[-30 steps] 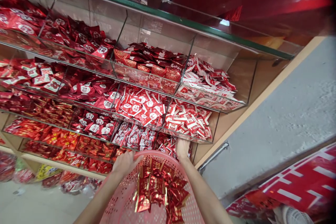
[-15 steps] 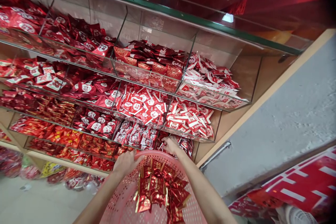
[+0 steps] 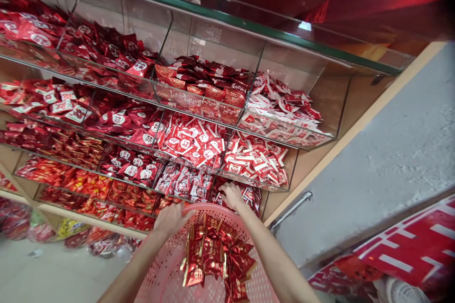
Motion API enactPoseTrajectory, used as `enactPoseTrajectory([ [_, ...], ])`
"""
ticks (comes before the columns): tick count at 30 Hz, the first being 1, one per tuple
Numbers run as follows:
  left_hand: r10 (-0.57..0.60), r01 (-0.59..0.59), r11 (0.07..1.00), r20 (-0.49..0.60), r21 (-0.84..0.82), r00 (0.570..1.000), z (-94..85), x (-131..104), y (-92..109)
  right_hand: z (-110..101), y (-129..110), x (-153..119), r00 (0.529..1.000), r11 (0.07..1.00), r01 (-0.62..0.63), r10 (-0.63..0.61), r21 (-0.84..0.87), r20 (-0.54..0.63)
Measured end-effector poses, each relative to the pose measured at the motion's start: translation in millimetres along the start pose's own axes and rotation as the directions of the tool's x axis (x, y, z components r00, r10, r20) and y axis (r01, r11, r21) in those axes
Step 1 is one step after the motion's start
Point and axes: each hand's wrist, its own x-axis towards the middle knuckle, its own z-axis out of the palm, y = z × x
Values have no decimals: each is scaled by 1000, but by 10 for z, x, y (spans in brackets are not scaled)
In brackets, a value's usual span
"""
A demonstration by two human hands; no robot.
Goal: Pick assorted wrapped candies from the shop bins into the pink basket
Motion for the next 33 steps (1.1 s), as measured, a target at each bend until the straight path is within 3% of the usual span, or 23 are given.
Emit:
enactPoseTrajectory([
  [7, 48, -46, 998, -34, 40, 998, 98, 6, -55, 99, -24, 109, 990, 997, 77, -75, -8, 120],
  [17, 16, -15, 1000, -28, 18, 999, 131, 18, -55, 193, -128, 203, 989, 991, -63, 78, -120, 123],
  [33, 0, 1, 1000, -29, 21, 1000, 180, -2, -46, 246, -322, 414, 922, 970, -175, 221, -167, 320],
])
